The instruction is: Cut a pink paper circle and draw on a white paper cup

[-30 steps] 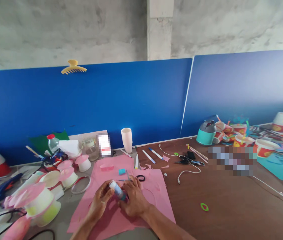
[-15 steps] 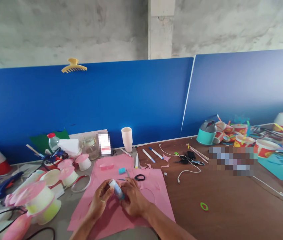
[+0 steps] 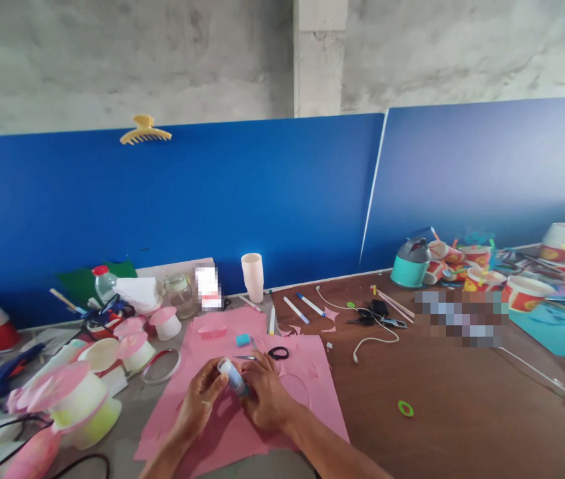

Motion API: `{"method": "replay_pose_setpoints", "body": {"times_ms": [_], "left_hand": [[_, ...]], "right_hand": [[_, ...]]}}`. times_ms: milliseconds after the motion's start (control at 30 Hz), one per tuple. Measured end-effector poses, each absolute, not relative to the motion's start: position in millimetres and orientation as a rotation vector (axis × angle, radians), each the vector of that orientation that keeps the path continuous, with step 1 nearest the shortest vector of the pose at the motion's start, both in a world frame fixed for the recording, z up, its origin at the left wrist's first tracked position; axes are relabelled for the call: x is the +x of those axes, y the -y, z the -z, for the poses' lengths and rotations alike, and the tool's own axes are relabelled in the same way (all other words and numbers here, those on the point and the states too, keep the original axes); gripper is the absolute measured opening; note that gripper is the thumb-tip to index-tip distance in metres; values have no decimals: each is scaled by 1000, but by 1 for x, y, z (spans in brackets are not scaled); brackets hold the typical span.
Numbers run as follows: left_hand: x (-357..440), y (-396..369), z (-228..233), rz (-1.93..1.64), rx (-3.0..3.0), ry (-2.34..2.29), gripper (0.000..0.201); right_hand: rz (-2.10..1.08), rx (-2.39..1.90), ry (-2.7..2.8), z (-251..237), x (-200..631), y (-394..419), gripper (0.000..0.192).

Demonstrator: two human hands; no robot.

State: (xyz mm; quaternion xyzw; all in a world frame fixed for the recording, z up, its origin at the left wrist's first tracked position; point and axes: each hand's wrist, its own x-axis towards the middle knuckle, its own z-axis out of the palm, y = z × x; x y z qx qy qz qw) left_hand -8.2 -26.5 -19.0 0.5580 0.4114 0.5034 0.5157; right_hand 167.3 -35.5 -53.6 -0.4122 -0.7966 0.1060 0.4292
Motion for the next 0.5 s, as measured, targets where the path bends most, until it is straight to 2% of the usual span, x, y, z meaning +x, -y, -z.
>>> {"method": "replay_pose_setpoints", "body": {"times_ms": [100,233,400,500], "left_hand": [[-7,27,22,-1180,1364,-972,38],[-7,26,22,-1194,1355,-1012,42],[-14,18,18,-1317,1249,-1085,47],[-18,13,17,-1357,1171,-1108,50]], "right_hand": [[-226,-1120,1958,55,166,36,18],[-145,-1165,1926,59,166,35,16],[-114,-923,1872,63,171,31,39],[-88,-965,1797,70,175,27,43]]}}
